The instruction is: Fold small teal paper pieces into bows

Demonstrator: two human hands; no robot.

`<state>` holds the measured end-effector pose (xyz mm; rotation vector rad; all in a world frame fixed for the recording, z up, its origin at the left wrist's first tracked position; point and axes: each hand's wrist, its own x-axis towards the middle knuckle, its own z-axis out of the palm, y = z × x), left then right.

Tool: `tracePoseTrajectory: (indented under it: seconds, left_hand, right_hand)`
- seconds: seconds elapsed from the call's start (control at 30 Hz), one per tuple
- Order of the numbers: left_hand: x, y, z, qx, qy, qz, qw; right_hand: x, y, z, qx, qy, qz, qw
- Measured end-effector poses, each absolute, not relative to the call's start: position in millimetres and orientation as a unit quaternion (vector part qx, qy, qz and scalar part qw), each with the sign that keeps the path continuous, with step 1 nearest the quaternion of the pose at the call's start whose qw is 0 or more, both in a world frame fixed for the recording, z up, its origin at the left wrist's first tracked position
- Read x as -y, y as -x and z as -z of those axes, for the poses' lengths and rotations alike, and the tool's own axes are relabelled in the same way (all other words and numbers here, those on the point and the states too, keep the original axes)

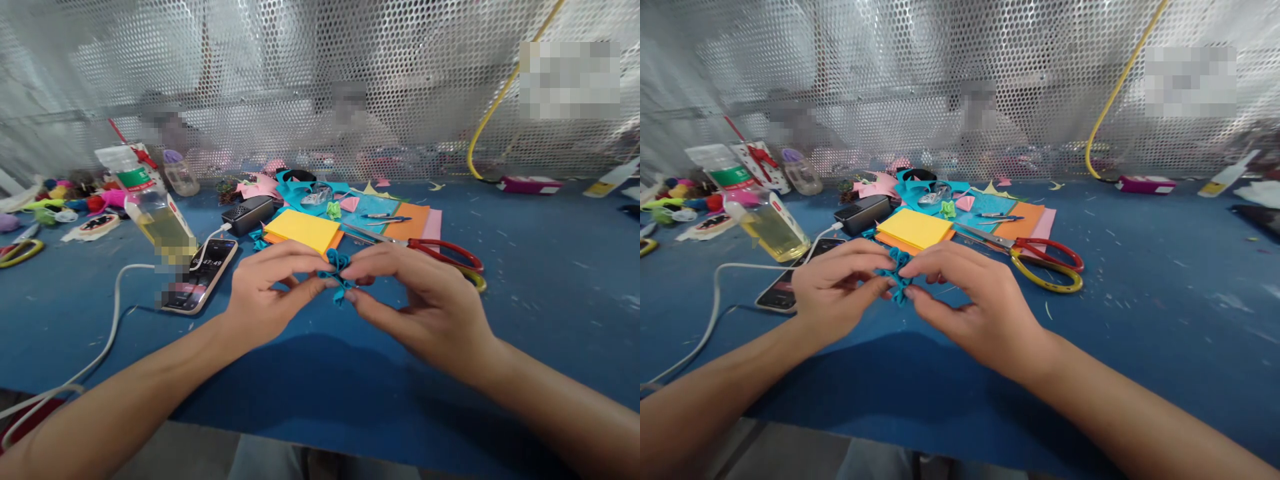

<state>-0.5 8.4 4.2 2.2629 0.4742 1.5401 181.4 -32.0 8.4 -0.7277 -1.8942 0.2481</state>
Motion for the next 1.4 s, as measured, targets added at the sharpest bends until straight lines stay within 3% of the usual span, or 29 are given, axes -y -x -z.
tracePoseTrajectory:
  seconds: [0.4, 0.83, 1.0, 1.17, 1.4]
  left_hand:
    - [-9.4, 1.4, -3.6, -0.153, -0.81, -0.54, 0.17]
    - [-4.9, 0.6, -7.2, -0.166, -0.839, -0.509, 0.096]
    - [-1.7, -0.6, -7.2, -0.183, -0.841, -0.5, 0.098]
    - [-1.2, -1.9, -5.8, -0.211, -0.827, -0.501, 0.143]
    - [-2.7, -6.8, -0.8, -0.228, -0.773, -0.508, 0.305]
  right_hand:
    - [36.3, -179.6, -12.1, 0.794, 0.311, -0.035, 0.522]
    - [31.0, -179.9, -4.9, 0.748, 0.314, -0.204, 0.549]
    - [31.2, -178.7, -4.2, 0.751, 0.308, -0.202, 0.548]
    - [30.4, -177.4, -6.3, 0.778, 0.316, -0.186, 0.51]
    - [27.4, -178.2, -4.2, 0.774, 0.331, -0.151, 0.518]
